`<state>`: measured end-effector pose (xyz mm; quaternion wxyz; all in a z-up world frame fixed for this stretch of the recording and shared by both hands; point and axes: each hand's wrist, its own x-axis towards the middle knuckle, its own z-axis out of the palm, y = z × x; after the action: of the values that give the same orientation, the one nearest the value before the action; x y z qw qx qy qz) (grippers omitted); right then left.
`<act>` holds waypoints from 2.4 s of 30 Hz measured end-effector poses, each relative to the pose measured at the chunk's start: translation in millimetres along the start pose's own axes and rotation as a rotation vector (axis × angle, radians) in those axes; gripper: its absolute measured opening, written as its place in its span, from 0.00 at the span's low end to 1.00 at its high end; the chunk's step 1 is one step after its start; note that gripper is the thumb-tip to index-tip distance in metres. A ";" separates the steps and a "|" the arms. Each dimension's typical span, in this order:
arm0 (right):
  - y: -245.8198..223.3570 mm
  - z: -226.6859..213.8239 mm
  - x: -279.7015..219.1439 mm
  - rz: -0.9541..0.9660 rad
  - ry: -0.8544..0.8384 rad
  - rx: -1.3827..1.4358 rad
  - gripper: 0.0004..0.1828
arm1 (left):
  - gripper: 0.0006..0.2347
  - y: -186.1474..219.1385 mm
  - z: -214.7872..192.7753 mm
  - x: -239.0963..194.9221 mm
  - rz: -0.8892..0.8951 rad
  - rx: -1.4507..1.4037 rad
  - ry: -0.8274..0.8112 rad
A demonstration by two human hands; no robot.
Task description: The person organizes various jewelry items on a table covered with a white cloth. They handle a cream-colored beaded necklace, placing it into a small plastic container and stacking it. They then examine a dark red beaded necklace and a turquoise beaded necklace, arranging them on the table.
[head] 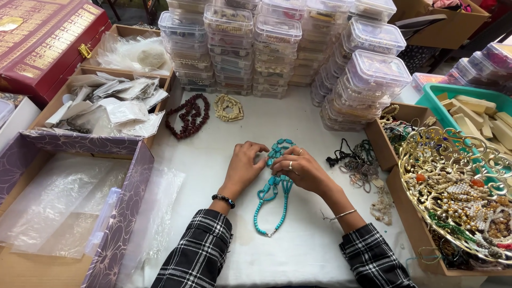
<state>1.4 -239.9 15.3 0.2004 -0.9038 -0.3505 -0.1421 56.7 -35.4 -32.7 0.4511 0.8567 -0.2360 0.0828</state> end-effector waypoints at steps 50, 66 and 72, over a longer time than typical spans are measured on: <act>-16.6 10.6 2.7 0.147 -0.095 -0.239 0.30 | 0.08 22.6 1.0 -0.1 -0.134 -0.234 0.081; 12.5 2.5 -13.6 0.166 -0.108 -0.285 0.29 | 0.09 25.5 -2.4 -0.7 -0.241 -0.314 -0.136; 15.7 5.1 -14.5 0.264 0.117 -0.265 0.27 | 0.09 22.7 -5.9 -4.7 0.110 -0.016 0.043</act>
<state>2.5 -256.5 0.9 0.1166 -0.9506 -0.1947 -0.2118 42.2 -40.0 -14.2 0.4576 0.8370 -0.2733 0.1240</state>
